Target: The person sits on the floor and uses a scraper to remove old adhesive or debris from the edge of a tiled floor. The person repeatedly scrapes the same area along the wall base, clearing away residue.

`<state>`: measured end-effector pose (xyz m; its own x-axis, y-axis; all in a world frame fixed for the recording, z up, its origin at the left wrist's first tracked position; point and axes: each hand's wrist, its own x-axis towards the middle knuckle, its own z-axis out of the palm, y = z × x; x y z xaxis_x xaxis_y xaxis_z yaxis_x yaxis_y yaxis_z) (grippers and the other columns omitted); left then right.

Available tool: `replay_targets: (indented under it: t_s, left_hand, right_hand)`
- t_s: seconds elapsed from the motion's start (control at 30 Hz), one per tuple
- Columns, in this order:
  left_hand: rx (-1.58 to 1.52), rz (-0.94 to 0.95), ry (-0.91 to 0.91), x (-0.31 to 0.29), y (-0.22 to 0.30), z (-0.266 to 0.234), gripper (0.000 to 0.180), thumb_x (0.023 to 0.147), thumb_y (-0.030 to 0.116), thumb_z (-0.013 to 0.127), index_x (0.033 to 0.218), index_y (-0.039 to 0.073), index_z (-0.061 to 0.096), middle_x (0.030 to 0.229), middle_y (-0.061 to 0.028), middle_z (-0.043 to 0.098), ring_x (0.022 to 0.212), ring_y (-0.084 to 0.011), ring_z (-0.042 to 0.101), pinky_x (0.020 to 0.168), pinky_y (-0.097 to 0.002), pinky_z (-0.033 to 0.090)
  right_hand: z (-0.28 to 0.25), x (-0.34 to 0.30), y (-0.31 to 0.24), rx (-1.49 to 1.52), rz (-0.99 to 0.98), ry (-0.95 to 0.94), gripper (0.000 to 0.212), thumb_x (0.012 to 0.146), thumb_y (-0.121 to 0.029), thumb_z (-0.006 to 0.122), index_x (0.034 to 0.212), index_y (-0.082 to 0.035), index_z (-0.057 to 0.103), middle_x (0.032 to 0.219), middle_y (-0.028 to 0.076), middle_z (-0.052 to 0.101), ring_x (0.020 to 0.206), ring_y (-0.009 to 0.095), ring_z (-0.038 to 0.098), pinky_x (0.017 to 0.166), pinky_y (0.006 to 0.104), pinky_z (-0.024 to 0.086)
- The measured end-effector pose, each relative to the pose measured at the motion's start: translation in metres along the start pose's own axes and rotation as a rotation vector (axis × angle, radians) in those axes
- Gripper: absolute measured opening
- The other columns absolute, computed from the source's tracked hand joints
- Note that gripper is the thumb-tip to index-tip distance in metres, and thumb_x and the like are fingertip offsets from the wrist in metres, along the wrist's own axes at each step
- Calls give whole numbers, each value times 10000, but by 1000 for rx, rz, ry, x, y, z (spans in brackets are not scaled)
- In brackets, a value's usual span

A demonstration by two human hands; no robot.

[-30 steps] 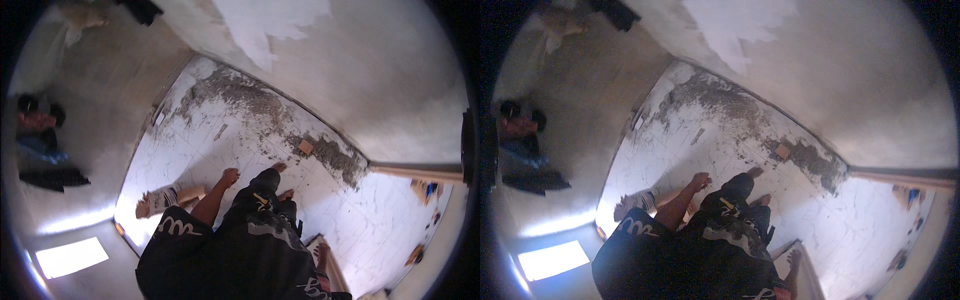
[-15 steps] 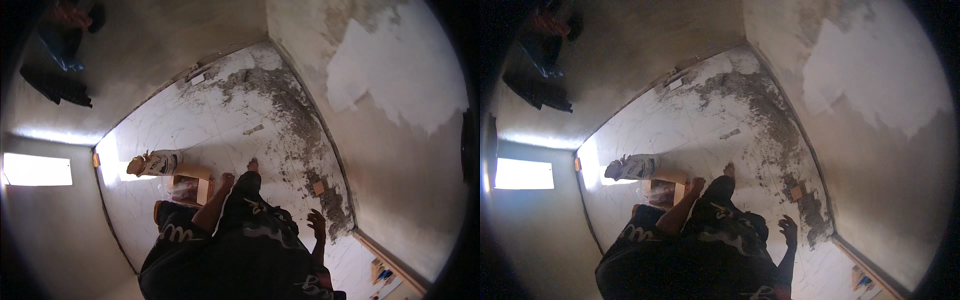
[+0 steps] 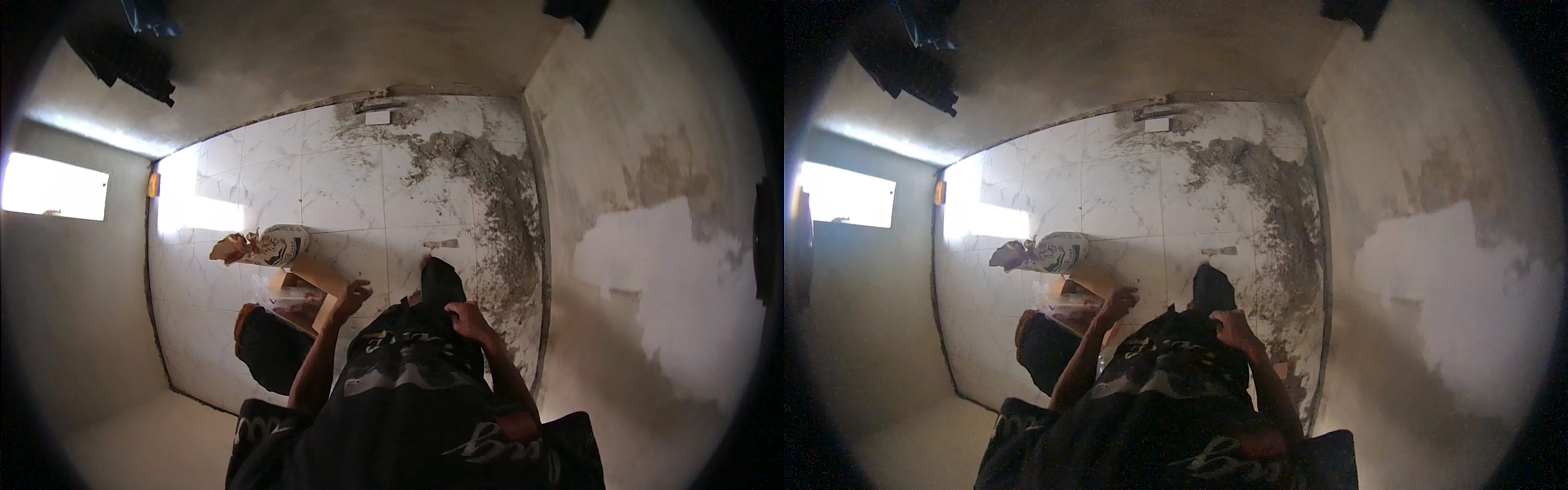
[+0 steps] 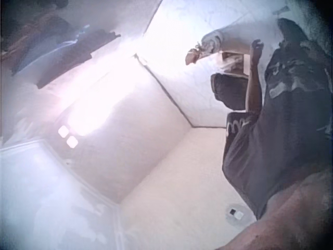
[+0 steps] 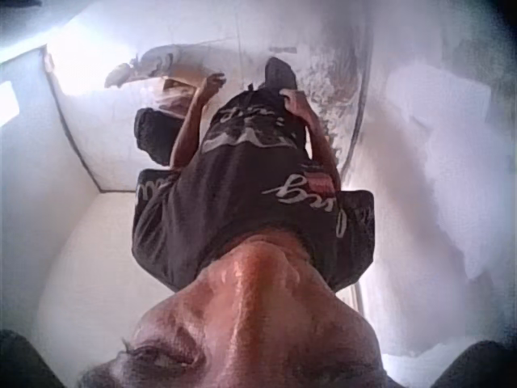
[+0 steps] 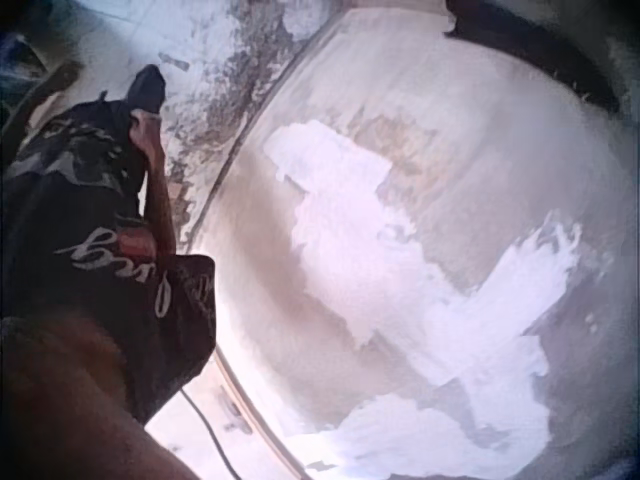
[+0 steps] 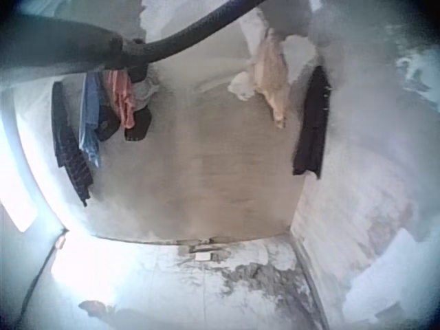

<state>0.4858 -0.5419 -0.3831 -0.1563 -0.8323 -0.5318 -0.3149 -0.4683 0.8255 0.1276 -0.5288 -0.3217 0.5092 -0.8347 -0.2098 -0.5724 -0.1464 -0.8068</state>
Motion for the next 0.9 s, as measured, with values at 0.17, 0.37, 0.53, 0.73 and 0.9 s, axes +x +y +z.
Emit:
replay_targets:
  t_s: [0.17, 0.37, 0.53, 0.73, 0.9]
  left_hand:
    - [-100, -161, -86, 6, 37, -12, 362, 840, 189, 644, 1168, 57, 564, 972, -115, 647, 869, -194, 622, 748, -295, 492]
    - [230, 46, -141, 66, 74, -45, 247, 868, 155, 569, 1077, 24, 593, 1097, -148, 567, 998, -274, 569, 804, -353, 466]
    - [329, -455, 101, 110, 177, -90, 261, 871, 243, 537, 897, -12, 589, 855, -176, 606, 815, -256, 609, 685, -378, 451]
    - [-58, -445, 169, 107, 226, -174, 376, 912, 314, 464, 767, -26, 530, 630, -120, 530, 602, -182, 518, 581, -370, 418]
    - [-43, -107, -242, 214, 240, -264, 318, 922, 274, 449, 945, -18, 572, 803, -138, 594, 727, -223, 575, 648, -353, 456]
  right_hand:
    - [-51, 110, -15, 56, 222, -447, 208, 733, -75, 574, 916, -3, 639, 891, 170, 653, 862, 309, 635, 745, 379, 490]
    - [-92, 268, -6, -41, 148, -696, 208, 709, -118, 569, 871, -27, 663, 870, 154, 662, 858, 297, 634, 739, 365, 494]
    - [-134, 353, -9, 20, 46, -773, 219, 729, -199, 593, 863, -51, 683, 822, 138, 662, 731, 290, 626, 705, 422, 478]
    - [-146, 428, -17, 11, 116, -729, 334, 802, -355, 626, 927, -48, 669, 836, 117, 658, 808, 290, 622, 743, 418, 475]
    - [-147, 473, -16, 6, 288, -664, 271, 813, -279, 625, 823, -9, 646, 674, 127, 604, 653, 191, 572, 640, 344, 443]
